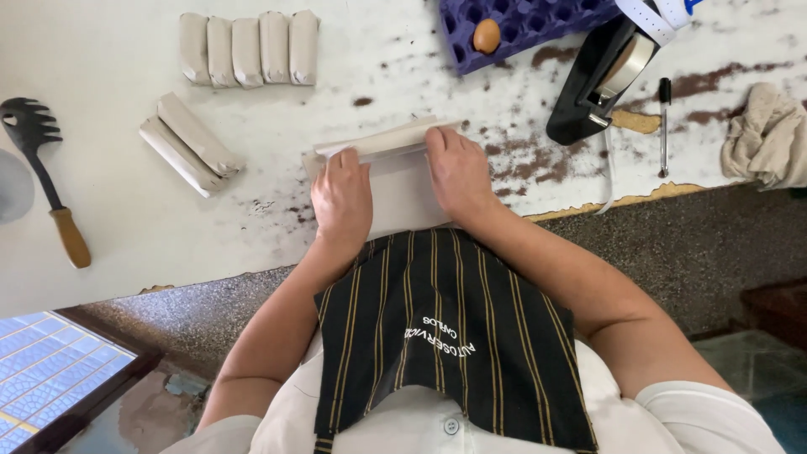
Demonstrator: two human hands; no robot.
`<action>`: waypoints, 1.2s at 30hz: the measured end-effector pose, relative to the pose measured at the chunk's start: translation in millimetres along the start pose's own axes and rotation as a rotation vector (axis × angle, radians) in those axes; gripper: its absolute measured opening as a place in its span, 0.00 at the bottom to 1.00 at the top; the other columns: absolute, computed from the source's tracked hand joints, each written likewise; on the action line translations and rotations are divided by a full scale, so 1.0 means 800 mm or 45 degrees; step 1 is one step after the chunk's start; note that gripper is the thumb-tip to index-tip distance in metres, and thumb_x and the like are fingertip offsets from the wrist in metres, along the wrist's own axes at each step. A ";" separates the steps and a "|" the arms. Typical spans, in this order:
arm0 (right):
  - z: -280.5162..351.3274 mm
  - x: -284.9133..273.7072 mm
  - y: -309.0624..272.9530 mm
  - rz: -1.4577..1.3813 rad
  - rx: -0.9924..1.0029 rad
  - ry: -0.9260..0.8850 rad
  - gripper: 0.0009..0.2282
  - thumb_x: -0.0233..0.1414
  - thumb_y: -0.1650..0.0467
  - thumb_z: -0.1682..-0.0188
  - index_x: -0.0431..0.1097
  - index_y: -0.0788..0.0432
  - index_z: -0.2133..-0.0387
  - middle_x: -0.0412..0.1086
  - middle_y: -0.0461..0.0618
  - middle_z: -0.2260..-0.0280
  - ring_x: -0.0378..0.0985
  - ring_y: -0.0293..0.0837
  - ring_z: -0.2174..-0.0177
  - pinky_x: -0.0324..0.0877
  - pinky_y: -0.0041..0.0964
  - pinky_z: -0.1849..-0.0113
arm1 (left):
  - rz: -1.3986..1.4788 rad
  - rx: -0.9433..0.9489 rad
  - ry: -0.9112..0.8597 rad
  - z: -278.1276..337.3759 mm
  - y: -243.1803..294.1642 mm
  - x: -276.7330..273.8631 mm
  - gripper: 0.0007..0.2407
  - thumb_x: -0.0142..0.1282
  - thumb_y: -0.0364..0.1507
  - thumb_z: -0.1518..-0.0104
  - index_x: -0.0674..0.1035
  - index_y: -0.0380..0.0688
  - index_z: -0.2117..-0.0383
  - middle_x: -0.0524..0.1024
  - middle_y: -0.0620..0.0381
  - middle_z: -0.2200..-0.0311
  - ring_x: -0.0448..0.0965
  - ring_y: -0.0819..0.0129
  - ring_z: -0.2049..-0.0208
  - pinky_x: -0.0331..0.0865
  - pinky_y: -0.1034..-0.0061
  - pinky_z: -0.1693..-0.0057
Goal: Wrapping individual eggs in paper sleeves to protect them for sale or transport.
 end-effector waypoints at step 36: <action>-0.060 0.013 0.119 -0.754 -0.319 -0.232 0.04 0.71 0.71 0.40 0.86 0.57 0.64 0.75 0.49 0.66 0.78 0.54 0.59 0.77 0.48 0.53 | 0.502 0.606 0.232 -0.038 -0.144 0.058 0.13 0.70 0.23 0.28 0.80 0.46 0.73 0.71 0.61 0.70 0.78 0.60 0.67 0.75 0.69 0.57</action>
Point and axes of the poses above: each hand's wrist, its own z-axis away from the middle knuckle, its own x-axis out of the palm, y = z × x, the point moved 2 cm from there along -z, towards the middle knuckle
